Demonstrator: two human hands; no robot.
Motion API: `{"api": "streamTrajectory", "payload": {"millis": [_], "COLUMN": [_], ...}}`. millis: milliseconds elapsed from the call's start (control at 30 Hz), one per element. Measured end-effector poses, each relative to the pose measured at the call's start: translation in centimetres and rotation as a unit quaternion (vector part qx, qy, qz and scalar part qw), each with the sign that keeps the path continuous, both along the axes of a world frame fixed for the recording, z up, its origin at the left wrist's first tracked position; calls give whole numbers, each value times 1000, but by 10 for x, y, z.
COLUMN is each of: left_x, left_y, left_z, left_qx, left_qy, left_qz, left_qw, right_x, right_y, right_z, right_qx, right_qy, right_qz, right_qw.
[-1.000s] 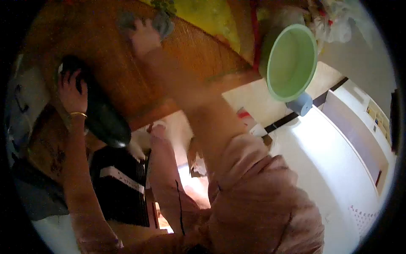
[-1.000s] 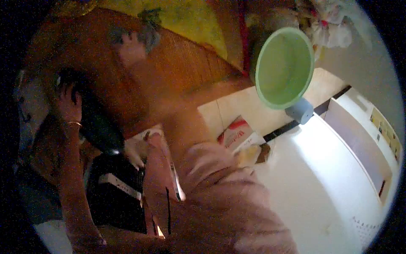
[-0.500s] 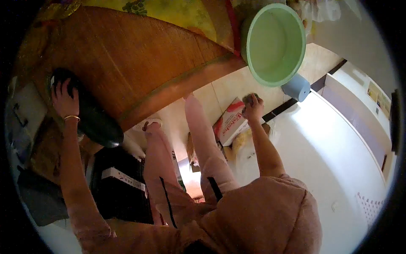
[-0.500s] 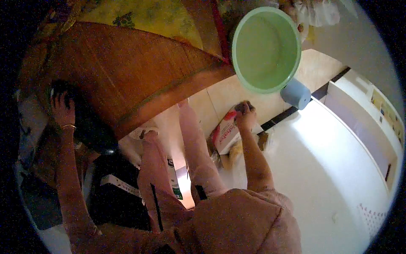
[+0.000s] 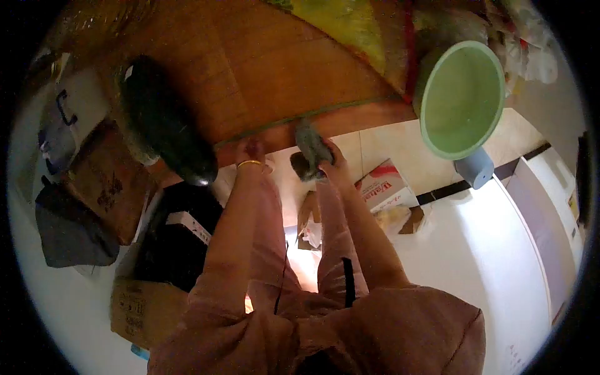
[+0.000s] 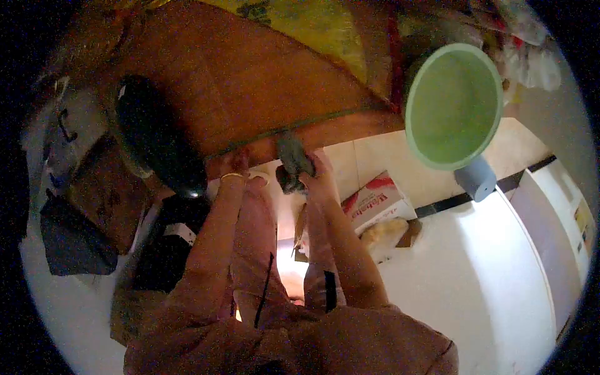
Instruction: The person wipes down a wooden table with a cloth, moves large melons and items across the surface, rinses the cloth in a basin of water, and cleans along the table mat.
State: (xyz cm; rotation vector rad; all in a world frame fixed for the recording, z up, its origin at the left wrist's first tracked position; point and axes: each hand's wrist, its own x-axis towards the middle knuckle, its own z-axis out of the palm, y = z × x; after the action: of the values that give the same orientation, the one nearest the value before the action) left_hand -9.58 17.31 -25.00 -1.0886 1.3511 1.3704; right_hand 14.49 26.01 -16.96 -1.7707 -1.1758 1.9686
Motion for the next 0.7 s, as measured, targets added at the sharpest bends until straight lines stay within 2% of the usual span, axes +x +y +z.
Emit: {"api": "streamTrajectory", "payload": {"millis": [33,67,100,133,167,200,333,433,500,533,600,633,700], "left_x": [1,3,3,3,-1,-3,-11,-17,-19,-18,-16,-16,-15], "left_y": [-7,-20,-13,-6,40,68,39,39,66,69,69,64,47], "left_z": [-16,-43,-38,-33,12,35,-12,-14,33,41,51,53,49], "left_qx": [-8,-34,-47,-60,-106,-147,-146,-146,-67,-67,-32,-30,58], "left_qy": [2,46,69,90,46,0,-45,-74,-48,-48,-67,-67,-67], "left_qz": [3,-22,-34,-47,100,244,227,210,119,118,146,142,145], "left_qw": [1000,998,996,993,988,959,962,964,989,990,987,987,985], "right_x": [3,-1,-4,2,8,11,13,2,-15,-13,-12,-10,-15], "right_y": [-8,-9,-9,-17,-23,-24,-22,-9,3,0,-9,-14,-20], "right_z": [-4,9,15,11,3,-3,-7,6,27,22,12,7,12], "right_qx": [-8,-55,-100,-102,-87,-69,-8,-25,-129,-129,-82,-80,2], "right_qy": [2,27,52,52,23,-5,18,38,57,57,14,14,-14], "right_qz": [3,-48,-100,-98,-76,-53,-46,-60,-116,-117,28,24,33], "right_qw": [1000,997,989,989,993,996,999,997,983,983,996,996,999]}}
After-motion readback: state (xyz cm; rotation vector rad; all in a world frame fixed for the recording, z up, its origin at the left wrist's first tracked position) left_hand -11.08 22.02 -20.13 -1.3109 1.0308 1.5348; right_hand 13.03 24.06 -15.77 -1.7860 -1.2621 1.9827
